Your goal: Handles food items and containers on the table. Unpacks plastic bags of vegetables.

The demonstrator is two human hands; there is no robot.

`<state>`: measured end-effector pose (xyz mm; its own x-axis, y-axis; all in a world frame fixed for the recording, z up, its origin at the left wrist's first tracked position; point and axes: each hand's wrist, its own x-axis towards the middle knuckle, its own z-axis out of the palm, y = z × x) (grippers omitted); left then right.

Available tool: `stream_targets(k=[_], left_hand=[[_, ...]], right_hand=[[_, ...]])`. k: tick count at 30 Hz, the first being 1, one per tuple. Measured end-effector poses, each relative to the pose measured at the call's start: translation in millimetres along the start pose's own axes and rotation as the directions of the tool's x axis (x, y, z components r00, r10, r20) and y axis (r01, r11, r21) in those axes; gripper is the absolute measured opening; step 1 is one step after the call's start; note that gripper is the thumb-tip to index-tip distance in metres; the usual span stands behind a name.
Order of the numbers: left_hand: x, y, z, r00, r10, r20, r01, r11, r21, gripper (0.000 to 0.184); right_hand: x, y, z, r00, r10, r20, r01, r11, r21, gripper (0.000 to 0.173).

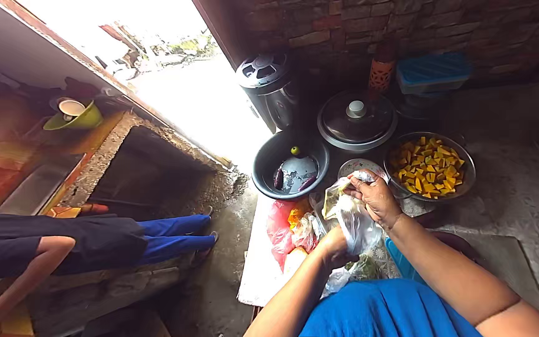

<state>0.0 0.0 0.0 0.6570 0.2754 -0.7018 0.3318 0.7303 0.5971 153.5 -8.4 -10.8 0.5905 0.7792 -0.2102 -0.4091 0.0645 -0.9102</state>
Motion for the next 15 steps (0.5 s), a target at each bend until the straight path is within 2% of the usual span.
stream_targets(k=[1,4,5,7,9,12,13,14,15], left_hand=[[1.4,-0.5,-7.9,0.999,-0.021,0.045,0.021,1.000,-0.011,0.023],[17.0,-4.3,-31.5,0.985,-0.006,0.174,0.077,0.911,-0.405,0.053],[20.8,-0.2,-34.7,0.992,0.022,0.127,0.043,0.871,-0.489,0.058],[31.0,9.8,-35.9,0.998,0.046,-0.031,-0.055,0.870,-0.489,0.067],[39.3,11.4,-33.3,0.982,0.122,-0.145,-0.159,0.947,-0.277,0.062],[43.9,9.2,-27.2,0.957,0.256,-0.134,-0.246,0.965,0.088,0.024],[47.3,9.5,-26.6,0.950,0.288,-0.120,-0.257,0.941,0.222,0.017],[51.4,9.0,-27.0,0.947,0.306,-0.099,-0.244,0.885,0.396,0.020],[56.0,7.8,-27.8,0.949,0.306,-0.077,-0.205,0.783,0.587,0.025]], right_hand=[[2.7,-2.7,-2.7,1.000,-0.008,-0.018,0.008,1.000,-0.012,0.010],[8.8,-14.5,-16.2,0.997,-0.060,-0.039,0.059,0.998,-0.033,0.009],[7.0,-17.7,-18.6,0.997,-0.072,-0.019,0.071,0.996,-0.047,0.009],[-3.9,-20.2,-16.2,0.992,-0.111,0.057,0.118,0.985,-0.124,0.011],[-14.6,-16.9,-7.2,0.986,-0.126,0.113,0.143,0.977,-0.157,0.010],[-18.4,-17.7,4.0,0.994,-0.077,0.073,0.080,0.996,-0.038,0.007],[-16.7,-21.1,6.2,0.997,-0.050,0.054,0.050,0.999,0.015,0.007],[-14.5,-24.8,7.4,0.999,-0.029,0.032,0.027,0.998,0.058,0.007],[-11.5,-28.7,7.5,1.000,-0.017,0.009,0.016,0.995,0.095,0.008]])
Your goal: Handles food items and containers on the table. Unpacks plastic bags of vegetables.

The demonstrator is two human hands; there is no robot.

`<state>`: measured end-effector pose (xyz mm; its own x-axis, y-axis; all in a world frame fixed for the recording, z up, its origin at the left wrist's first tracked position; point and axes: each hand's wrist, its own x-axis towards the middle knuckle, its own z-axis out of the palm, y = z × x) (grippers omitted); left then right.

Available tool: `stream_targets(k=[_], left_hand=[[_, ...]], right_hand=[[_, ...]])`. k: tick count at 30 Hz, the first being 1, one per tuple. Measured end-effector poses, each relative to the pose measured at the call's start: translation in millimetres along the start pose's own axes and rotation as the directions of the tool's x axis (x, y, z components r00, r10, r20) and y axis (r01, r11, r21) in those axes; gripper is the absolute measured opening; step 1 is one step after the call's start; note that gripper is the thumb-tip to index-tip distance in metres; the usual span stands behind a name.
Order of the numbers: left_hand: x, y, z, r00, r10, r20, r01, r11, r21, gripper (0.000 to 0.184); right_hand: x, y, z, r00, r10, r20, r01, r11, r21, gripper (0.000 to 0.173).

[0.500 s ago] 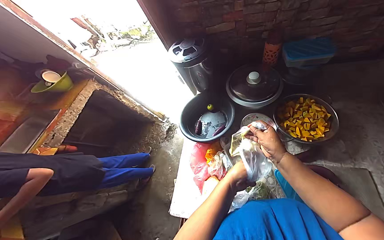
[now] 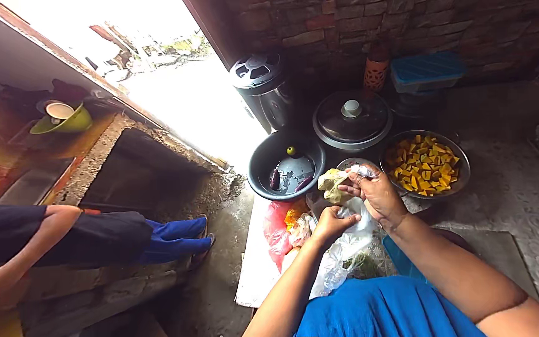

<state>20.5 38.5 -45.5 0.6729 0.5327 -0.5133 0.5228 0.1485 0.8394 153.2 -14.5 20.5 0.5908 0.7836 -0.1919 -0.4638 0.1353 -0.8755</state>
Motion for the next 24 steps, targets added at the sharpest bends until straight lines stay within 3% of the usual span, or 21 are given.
stream_targets(k=[2,3,7,9,13,16,18,20,22,24], left_hand=[[3.9,-2.5,-0.6,0.997,-0.059,0.057,0.029,0.902,0.430,0.034],[2.5,-1.9,-1.8,0.991,-0.121,0.061,0.066,0.826,0.560,0.038],[-4.6,-13.4,-13.5,0.975,-0.202,-0.089,0.193,0.580,0.792,0.051],[-4.3,-20.5,-16.7,0.978,-0.170,-0.121,0.195,0.546,0.815,0.064],[-10.1,-7.4,-20.9,0.983,-0.108,-0.147,0.182,0.627,0.758,0.077],[-8.0,11.7,-25.3,0.983,-0.084,-0.165,0.184,0.550,0.815,0.086],[2.3,23.1,-29.8,0.994,-0.021,-0.109,0.102,0.559,0.823,0.076],[18.1,33.9,-30.9,0.998,0.054,-0.021,-0.017,0.616,0.788,0.054],[36.7,42.0,-25.6,0.990,0.138,0.035,-0.117,0.647,0.753,0.034],[56.4,47.5,-15.2,0.990,0.131,0.042,-0.117,0.645,0.755,0.031]], right_hand=[[8.8,-7.2,-2.2,0.999,-0.004,-0.032,0.005,0.999,0.037,0.008],[13.3,-11.2,-4.6,0.999,-0.006,-0.035,0.007,1.000,0.022,0.007],[27.5,-12.0,-20.1,0.997,-0.044,0.056,0.057,0.966,-0.254,0.006],[39.6,-4.8,-31.1,0.994,-0.035,0.101,0.074,0.911,-0.406,0.006],[79.6,12.9,-57.9,0.986,0.063,0.152,0.052,0.757,-0.651,0.009],[104.2,23.1,-73.3,0.964,0.204,0.170,0.007,0.619,-0.785,0.018],[109.7,22.3,-75.4,0.954,0.225,0.200,0.038,0.569,-0.822,0.032],[107.8,15.9,-75.3,0.973,0.129,0.191,0.093,0.540,-0.837,0.048],[101.1,8.8,-77.3,0.992,-0.031,0.120,0.119,0.529,-0.840,0.044],[93.9,7.1,-84.2,0.991,-0.110,0.079,0.120,0.443,-0.889,0.028]])
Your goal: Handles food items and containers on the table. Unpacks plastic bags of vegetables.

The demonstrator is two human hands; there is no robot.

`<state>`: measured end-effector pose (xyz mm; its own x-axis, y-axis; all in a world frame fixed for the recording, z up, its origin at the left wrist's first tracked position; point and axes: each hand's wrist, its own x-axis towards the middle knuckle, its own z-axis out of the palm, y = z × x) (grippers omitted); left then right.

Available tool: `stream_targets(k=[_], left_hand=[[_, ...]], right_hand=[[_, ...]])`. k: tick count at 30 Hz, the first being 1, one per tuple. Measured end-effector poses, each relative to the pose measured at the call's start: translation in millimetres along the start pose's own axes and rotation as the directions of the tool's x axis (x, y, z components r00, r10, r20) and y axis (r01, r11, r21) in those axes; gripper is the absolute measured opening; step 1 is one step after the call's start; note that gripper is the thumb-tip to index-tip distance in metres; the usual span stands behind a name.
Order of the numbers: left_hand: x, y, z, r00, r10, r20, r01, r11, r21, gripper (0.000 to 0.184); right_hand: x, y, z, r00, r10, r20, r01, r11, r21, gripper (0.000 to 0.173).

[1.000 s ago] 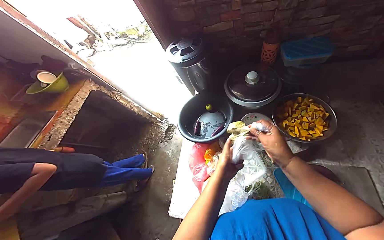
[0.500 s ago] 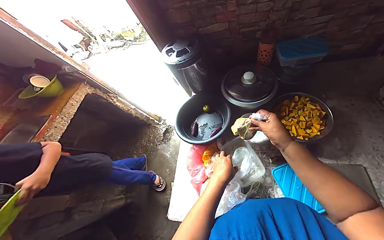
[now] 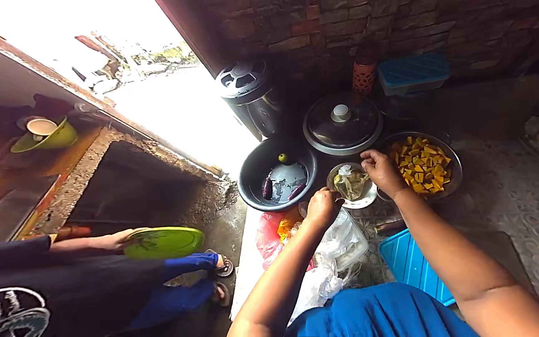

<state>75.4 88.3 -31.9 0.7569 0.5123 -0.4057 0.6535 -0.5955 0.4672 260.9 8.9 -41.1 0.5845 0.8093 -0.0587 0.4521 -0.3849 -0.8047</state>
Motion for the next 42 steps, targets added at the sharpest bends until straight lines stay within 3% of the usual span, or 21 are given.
stream_targets(k=[2,5,11,15,18,20,25,30,32,36,42], left_hand=[[19.6,9.9,9.7,0.997,-0.081,0.016,0.081,0.997,0.014,0.036],[41.9,25.3,27.5,0.971,-0.241,-0.009,0.241,0.970,0.037,0.043],[63.0,43.1,39.9,0.921,-0.369,-0.120,0.373,0.928,0.006,0.036],[64.4,23.7,35.4,0.936,-0.333,-0.115,0.286,0.909,-0.304,0.025],[63.9,1.9,45.9,0.953,-0.268,-0.137,0.140,0.798,-0.586,0.020],[62.1,-5.9,51.5,0.960,-0.238,-0.145,0.079,0.731,-0.678,0.016],[57.1,-9.2,50.0,0.963,-0.200,-0.181,0.038,0.763,-0.645,0.012],[51.2,0.0,38.2,0.972,-0.201,-0.118,0.129,0.886,-0.445,0.040],[50.6,7.0,37.5,0.965,-0.229,-0.124,0.164,0.903,-0.397,0.039],[56.0,7.0,39.7,0.951,-0.267,-0.154,0.174,0.877,-0.448,0.023],[59.8,1.6,44.2,0.960,-0.231,-0.160,0.079,0.767,-0.637,0.017]], right_hand=[[-7.1,6.5,1.5,0.995,0.029,0.100,-0.013,0.987,-0.162,0.021],[-14.3,12.7,18.0,0.958,0.090,0.272,0.013,0.935,-0.355,0.030],[-18.8,15.4,33.2,0.971,0.059,0.231,0.043,0.910,-0.413,0.031],[-17.8,24.3,27.8,0.976,0.019,0.215,0.075,0.905,-0.420,0.027],[-17.5,24.7,26.9,0.972,0.007,0.235,0.097,0.898,-0.429,0.031],[-16.3,23.4,31.3,0.968,-0.021,0.252,0.128,0.899,-0.419,0.033],[-9.5,21.4,39.9,0.958,-0.005,0.286,0.122,0.910,-0.396,0.019],[-6.7,20.2,31.2,0.959,0.020,0.282,0.076,0.942,-0.326,0.018],[-7.3,18.7,31.0,0.962,0.013,0.274,0.085,0.936,-0.343,0.018],[-7.2,19.6,32.0,0.961,0.019,0.277,0.080,0.937,-0.340,0.017],[-6.8,20.3,34.4,0.964,-0.023,0.265,0.109,0.942,-0.317,0.018]])
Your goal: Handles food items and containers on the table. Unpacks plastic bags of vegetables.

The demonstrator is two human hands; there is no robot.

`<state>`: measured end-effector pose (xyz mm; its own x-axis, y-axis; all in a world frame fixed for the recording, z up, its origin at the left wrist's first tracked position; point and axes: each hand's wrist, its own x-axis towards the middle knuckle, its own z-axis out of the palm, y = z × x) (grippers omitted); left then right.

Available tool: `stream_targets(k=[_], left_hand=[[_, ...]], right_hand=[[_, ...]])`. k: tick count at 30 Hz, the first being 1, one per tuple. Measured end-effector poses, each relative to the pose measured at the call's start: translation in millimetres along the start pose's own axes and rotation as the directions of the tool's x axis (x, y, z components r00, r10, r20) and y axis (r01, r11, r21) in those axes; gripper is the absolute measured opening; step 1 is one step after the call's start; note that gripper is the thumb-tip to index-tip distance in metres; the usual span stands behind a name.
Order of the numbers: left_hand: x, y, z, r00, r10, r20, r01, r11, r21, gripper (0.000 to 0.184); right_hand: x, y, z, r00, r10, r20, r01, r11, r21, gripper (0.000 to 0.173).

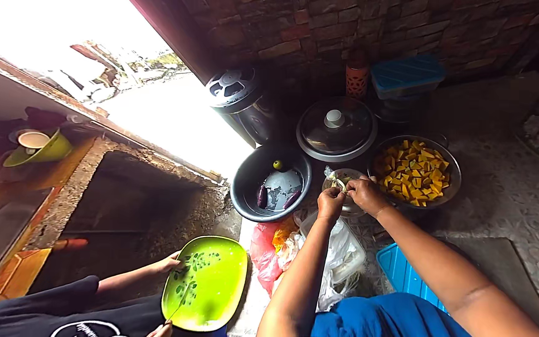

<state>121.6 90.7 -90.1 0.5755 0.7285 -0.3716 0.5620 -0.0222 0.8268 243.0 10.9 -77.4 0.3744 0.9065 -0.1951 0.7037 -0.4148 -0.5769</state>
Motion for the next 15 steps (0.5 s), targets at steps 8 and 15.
stream_targets(k=[8,15], left_hand=[[5.1,-4.5,-5.4,0.998,0.055,-0.001,-0.055,0.998,0.034,0.017],[-1.6,-7.3,-3.8,0.993,0.112,0.039,-0.111,0.994,-0.012,0.016]], right_hand=[[-0.9,-3.8,8.8,0.998,-0.018,-0.055,0.020,1.000,0.025,0.020],[0.4,-7.9,12.5,0.993,0.069,-0.098,-0.065,0.997,0.042,0.020]])
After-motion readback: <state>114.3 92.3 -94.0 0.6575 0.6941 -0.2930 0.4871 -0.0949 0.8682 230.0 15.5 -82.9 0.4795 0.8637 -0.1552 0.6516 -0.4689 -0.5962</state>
